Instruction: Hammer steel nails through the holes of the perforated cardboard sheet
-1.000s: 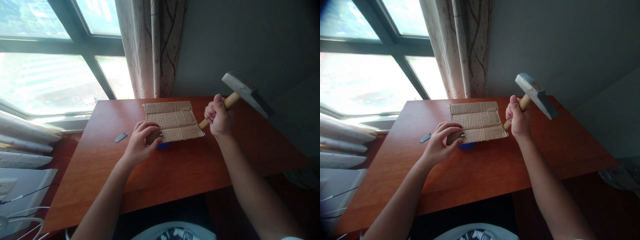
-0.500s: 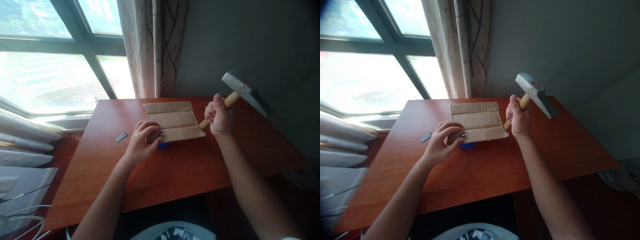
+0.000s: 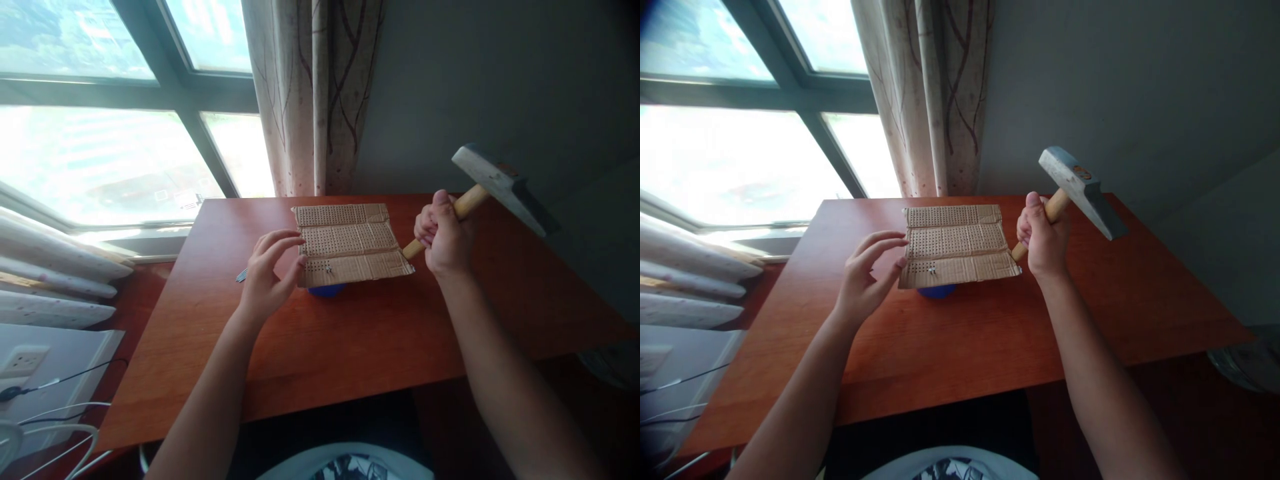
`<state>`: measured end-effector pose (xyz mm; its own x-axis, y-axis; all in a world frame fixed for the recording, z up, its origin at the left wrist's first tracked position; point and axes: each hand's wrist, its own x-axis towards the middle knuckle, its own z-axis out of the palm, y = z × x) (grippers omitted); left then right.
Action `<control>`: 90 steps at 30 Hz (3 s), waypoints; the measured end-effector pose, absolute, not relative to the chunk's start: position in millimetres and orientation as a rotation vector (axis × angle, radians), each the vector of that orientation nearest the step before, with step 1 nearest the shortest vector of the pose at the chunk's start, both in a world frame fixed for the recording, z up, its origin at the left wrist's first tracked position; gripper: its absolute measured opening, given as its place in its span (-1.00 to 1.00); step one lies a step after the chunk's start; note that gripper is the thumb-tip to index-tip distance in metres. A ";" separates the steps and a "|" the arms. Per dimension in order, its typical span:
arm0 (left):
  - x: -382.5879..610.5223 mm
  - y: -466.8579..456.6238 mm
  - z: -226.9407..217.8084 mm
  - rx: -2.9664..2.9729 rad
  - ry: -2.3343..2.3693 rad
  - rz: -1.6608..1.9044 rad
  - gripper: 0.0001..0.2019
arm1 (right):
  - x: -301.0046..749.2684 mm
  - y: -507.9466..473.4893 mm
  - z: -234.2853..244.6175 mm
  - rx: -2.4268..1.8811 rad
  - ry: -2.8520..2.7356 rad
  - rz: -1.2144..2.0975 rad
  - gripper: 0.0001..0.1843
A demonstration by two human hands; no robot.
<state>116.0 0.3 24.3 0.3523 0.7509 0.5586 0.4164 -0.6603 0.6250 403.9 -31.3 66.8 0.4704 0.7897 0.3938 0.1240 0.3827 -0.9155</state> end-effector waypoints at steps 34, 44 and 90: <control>53.6 6.4 6.4 2.363 2.063 0.081 -0.70 | 411.4 -26.6 59.8 -0.945 -1.037 0.563 -0.40; 54.0 7.4 5.1 2.389 2.026 -0.010 -0.69 | 409.7 -28.4 61.7 -0.937 -1.006 0.570 -0.39; 134.8 -16.8 18.4 1.911 1.099 1.188 -0.90 | 410.2 -31.4 62.7 -0.932 -1.004 0.560 -0.42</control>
